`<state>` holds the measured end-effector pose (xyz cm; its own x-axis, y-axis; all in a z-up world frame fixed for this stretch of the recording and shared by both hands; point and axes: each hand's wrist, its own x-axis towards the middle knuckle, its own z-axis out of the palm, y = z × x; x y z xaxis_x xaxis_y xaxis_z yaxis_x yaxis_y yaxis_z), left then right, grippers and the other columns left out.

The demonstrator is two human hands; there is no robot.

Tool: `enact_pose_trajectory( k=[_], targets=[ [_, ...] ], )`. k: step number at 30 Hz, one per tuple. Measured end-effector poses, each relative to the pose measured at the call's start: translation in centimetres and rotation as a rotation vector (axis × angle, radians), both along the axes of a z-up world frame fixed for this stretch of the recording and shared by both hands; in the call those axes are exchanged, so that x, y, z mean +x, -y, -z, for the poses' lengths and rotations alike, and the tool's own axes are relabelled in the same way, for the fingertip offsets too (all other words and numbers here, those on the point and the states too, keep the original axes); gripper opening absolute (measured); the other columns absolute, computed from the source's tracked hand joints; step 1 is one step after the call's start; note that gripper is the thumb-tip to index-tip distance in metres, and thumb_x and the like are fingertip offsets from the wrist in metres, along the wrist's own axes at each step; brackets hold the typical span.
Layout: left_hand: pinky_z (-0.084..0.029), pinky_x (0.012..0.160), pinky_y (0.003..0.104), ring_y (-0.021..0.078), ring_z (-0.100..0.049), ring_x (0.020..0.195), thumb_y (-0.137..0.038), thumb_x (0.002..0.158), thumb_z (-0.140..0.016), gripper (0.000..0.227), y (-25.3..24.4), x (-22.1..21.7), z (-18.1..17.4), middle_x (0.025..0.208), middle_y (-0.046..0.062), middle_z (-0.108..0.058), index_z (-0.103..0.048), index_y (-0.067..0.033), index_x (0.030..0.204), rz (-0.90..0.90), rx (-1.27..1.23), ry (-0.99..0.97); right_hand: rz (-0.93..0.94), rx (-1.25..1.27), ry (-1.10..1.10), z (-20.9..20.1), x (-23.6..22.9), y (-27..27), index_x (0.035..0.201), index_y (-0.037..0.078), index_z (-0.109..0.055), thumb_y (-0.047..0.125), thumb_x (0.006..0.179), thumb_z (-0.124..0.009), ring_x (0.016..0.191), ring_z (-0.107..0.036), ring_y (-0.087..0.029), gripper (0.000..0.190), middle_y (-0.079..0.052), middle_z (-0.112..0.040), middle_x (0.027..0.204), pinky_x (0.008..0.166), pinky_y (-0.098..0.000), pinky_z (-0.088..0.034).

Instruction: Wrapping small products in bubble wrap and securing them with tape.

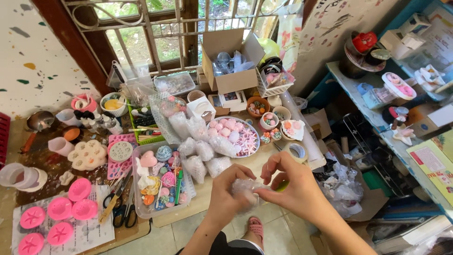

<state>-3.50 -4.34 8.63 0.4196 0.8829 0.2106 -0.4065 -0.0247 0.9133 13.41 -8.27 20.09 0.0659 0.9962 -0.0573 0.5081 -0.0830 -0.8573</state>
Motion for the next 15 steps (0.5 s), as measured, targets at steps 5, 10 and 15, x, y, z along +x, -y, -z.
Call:
enact_pose_trajectory(
  k=[5, 10, 15],
  targets=[
    [-0.052, 0.079, 0.029, 0.0146, -0.062, 0.092, -0.017, 0.065, -0.089, 0.039, 0.4, -0.5, -1.5, 0.107, 0.007, -0.064, -0.058, -0.0059, 0.086, -0.028, 0.275, -0.147, -0.047, 0.071, -0.030, 0.4, 2.5, -0.4, 0.094, 0.005, -0.061, 0.006, 0.081, -0.076, 0.068, -0.065, -0.006, 0.020, -0.002, -0.069, 0.083, 0.057, -0.0241, -0.056],
    [-0.049, 0.075, 0.032, 0.0205, -0.057, 0.088, -0.018, 0.066, -0.095, 0.042, 1.0, -1.0, -1.0, 0.106, 0.009, -0.054, -0.060, -0.0059, 0.086, -0.042, 0.419, -0.127, -0.087, 0.002, -0.139, 1.8, 2.7, -0.6, 0.091, 0.001, -0.063, 0.016, 0.098, -0.062, 0.065, -0.069, -0.007, 0.017, -0.004, -0.070, 0.073, 0.056, -0.0249, -0.056],
    [-0.048, 0.076, 0.032, 0.0218, -0.058, 0.089, -0.016, 0.071, -0.081, 0.027, 2.1, -1.0, 0.1, 0.096, 0.008, -0.056, -0.067, -0.0063, 0.093, -0.173, 0.506, -0.047, -0.049, -0.101, -0.233, 3.0, 1.6, 0.0, 0.089, 0.001, -0.061, 0.023, 0.099, -0.060, 0.051, -0.064, -0.010, 0.024, -0.003, -0.068, 0.072, 0.047, -0.0262, -0.053]
  ],
)
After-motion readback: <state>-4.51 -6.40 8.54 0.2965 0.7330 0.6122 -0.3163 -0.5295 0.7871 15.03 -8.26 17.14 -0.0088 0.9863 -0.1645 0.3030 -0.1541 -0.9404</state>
